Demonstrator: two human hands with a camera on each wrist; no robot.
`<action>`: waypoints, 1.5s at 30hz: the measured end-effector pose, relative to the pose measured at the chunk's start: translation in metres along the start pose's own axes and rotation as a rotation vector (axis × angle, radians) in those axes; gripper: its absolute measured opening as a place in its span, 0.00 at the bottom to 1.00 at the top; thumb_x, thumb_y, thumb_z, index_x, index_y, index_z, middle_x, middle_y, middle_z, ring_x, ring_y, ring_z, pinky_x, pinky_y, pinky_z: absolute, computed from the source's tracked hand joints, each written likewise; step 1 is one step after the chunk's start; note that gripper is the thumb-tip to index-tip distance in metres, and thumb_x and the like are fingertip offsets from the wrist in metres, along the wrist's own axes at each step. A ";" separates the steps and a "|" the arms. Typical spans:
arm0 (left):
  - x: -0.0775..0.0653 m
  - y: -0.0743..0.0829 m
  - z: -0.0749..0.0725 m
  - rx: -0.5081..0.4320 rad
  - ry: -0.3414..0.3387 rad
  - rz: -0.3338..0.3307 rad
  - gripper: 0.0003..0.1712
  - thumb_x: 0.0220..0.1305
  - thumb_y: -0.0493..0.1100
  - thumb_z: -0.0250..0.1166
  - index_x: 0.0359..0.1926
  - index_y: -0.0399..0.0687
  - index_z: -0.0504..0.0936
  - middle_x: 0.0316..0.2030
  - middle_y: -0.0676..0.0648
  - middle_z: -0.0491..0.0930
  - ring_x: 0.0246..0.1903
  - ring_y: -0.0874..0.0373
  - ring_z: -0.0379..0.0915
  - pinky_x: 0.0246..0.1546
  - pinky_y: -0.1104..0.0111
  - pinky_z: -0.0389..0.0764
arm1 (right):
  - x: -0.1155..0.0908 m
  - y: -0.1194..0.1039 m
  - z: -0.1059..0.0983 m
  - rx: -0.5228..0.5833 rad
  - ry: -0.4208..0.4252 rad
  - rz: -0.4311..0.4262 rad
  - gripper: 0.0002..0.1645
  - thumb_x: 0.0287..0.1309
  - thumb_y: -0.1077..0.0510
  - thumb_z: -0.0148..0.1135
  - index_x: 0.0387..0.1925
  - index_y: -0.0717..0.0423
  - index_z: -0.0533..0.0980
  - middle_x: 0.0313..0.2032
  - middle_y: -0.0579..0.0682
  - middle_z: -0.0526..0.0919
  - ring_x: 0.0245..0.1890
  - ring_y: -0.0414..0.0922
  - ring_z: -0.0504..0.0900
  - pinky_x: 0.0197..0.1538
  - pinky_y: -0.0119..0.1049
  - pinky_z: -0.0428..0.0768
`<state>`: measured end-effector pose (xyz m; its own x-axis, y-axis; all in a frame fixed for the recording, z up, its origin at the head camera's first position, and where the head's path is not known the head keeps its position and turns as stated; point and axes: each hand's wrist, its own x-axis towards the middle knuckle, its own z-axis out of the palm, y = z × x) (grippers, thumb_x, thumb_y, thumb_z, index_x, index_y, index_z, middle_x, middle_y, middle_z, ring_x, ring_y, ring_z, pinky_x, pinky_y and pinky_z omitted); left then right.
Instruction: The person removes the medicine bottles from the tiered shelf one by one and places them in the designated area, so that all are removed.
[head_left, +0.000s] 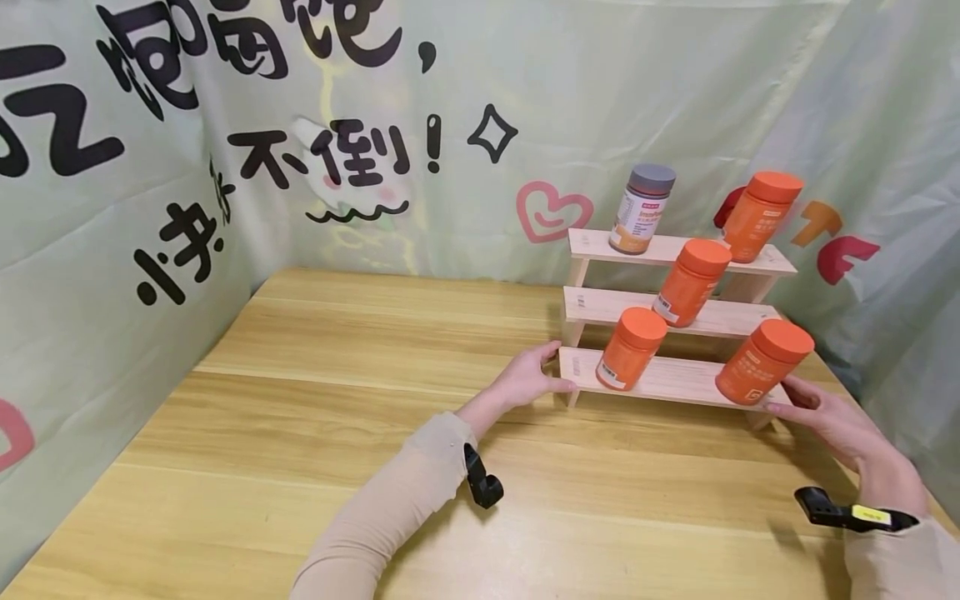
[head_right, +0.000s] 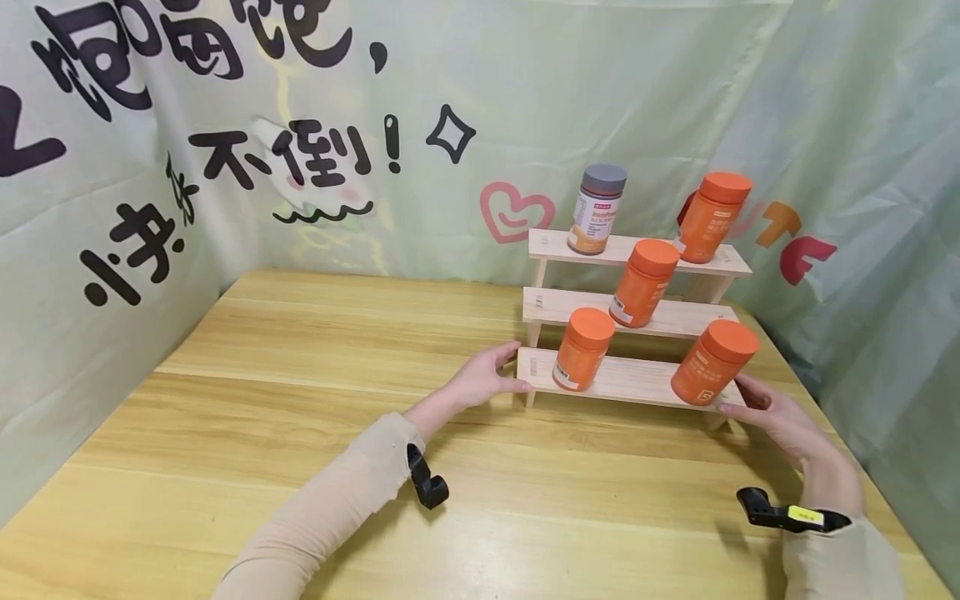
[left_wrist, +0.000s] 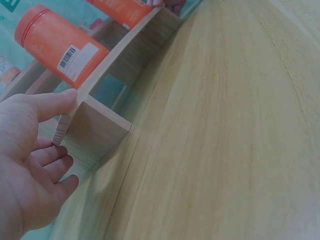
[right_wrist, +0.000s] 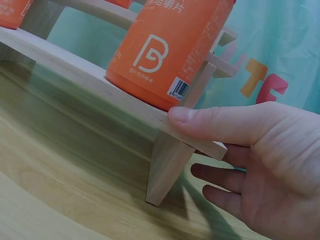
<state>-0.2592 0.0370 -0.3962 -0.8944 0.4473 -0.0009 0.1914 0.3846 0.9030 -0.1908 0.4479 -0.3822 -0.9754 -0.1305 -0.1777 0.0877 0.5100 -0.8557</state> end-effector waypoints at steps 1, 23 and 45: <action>0.000 0.000 0.000 -0.003 0.000 -0.001 0.46 0.52 0.43 0.71 0.69 0.41 0.58 0.65 0.42 0.62 0.63 0.51 0.59 0.61 0.65 0.63 | 0.000 0.000 0.000 0.002 0.000 -0.007 0.47 0.66 0.52 0.50 0.69 0.64 0.32 0.67 0.69 0.27 0.65 0.65 0.28 0.60 0.68 0.35; -0.022 -0.018 -0.037 -0.138 -0.011 -0.025 0.46 0.53 0.39 0.69 0.70 0.42 0.55 0.67 0.43 0.59 0.65 0.52 0.54 0.63 0.63 0.59 | 0.004 -0.009 0.019 -0.107 -0.028 -0.123 0.44 0.63 0.58 0.54 0.67 0.74 0.42 0.69 0.61 0.51 0.50 0.16 0.60 0.45 0.13 0.64; -0.067 -0.050 -0.108 -0.084 -0.033 0.007 0.46 0.53 0.37 0.68 0.69 0.34 0.54 0.67 0.38 0.55 0.65 0.44 0.52 0.64 0.57 0.56 | 0.019 -0.047 0.079 0.054 -0.171 -0.334 0.39 0.57 0.68 0.58 0.63 0.81 0.50 0.56 0.37 0.69 0.50 0.23 0.69 0.49 0.19 0.70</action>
<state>-0.2523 -0.0989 -0.3948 -0.8790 0.4768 -0.0074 0.1617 0.3126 0.9360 -0.1976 0.3545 -0.3832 -0.9044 -0.4247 0.0408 -0.2145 0.3701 -0.9039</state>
